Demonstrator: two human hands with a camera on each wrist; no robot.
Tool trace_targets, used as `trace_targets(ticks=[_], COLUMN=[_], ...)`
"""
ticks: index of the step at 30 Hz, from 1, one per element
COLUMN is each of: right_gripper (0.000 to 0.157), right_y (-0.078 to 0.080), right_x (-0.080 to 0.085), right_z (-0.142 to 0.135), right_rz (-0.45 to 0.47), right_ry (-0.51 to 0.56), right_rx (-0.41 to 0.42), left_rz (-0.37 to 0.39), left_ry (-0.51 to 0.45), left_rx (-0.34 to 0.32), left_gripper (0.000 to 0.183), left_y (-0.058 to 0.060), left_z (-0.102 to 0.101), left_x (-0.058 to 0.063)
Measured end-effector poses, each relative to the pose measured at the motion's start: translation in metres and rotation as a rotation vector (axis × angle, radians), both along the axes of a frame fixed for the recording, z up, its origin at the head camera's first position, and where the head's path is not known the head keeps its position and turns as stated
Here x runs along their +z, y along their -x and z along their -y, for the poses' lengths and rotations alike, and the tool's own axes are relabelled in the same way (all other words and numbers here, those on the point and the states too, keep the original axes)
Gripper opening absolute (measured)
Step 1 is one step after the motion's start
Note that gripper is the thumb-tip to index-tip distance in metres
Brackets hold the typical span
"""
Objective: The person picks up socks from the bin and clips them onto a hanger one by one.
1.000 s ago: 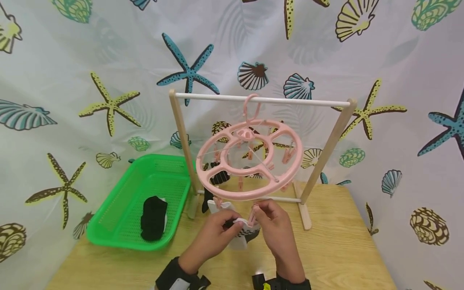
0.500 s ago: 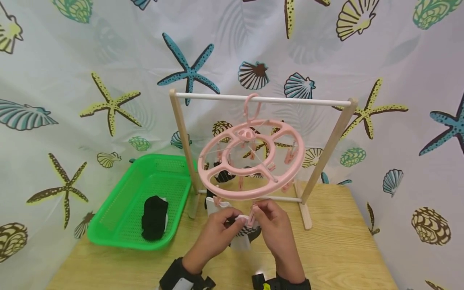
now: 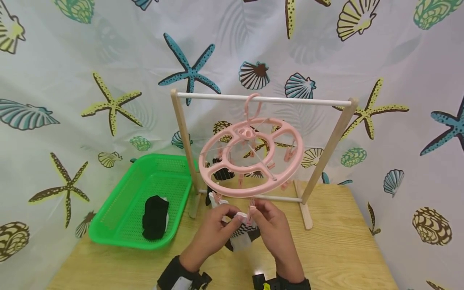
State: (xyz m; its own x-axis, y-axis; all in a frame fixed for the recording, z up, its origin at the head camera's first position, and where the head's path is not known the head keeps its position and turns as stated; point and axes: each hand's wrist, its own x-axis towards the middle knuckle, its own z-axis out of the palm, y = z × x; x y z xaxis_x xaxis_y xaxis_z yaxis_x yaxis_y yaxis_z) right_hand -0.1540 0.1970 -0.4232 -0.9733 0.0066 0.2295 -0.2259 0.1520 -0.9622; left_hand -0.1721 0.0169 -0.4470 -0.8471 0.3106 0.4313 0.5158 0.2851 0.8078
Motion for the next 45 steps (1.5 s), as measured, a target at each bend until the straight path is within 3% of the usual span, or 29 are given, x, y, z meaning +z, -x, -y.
trace_targets(ticks=[6, 9, 11, 16, 24, 36, 45], right_gripper=[0.028, 0.028, 0.028, 0.028, 0.028, 0.029, 0.031], right_y=[0.0, 0.0, 0.0, 0.0, 0.0, 0.0, -0.001], right_x=[0.001, 0.0, 0.0, -0.003, -0.004, -0.002, -0.001], right_z=[0.001, 0.001, 0.002, 0.002, 0.001, 0.001, 0.0], right_rz=[0.017, 0.013, 0.011, 0.021, 0.006, 0.012, -0.01], right_ry=[0.002, 0.01, 0.012, 0.011, 0.014, 0.012, 0.026], right_rx=[-0.004, 0.001, -0.001, 0.0, 0.002, 0.004, 0.008], left_rz=[-0.468, -0.573, -0.573, -0.456, -0.365, -0.424, -0.422], left_ry=[0.054, 0.052, 0.085, 0.23, 0.274, 0.251, 0.219], left_rx=[0.237, 0.294, 0.307, 0.32, 0.31, 0.319, 0.293], left_gripper=[0.003, 0.003, 0.012, 0.032, 0.028, 0.025, 0.02], left_y=[0.006, 0.009, 0.011, 0.015, 0.017, 0.015, 0.016], left_z=[0.006, 0.006, 0.005, 0.002, 0.003, 0.008, 0.012], left_x=[0.01, 0.021, 0.027, 0.036, 0.041, 0.05, 0.057])
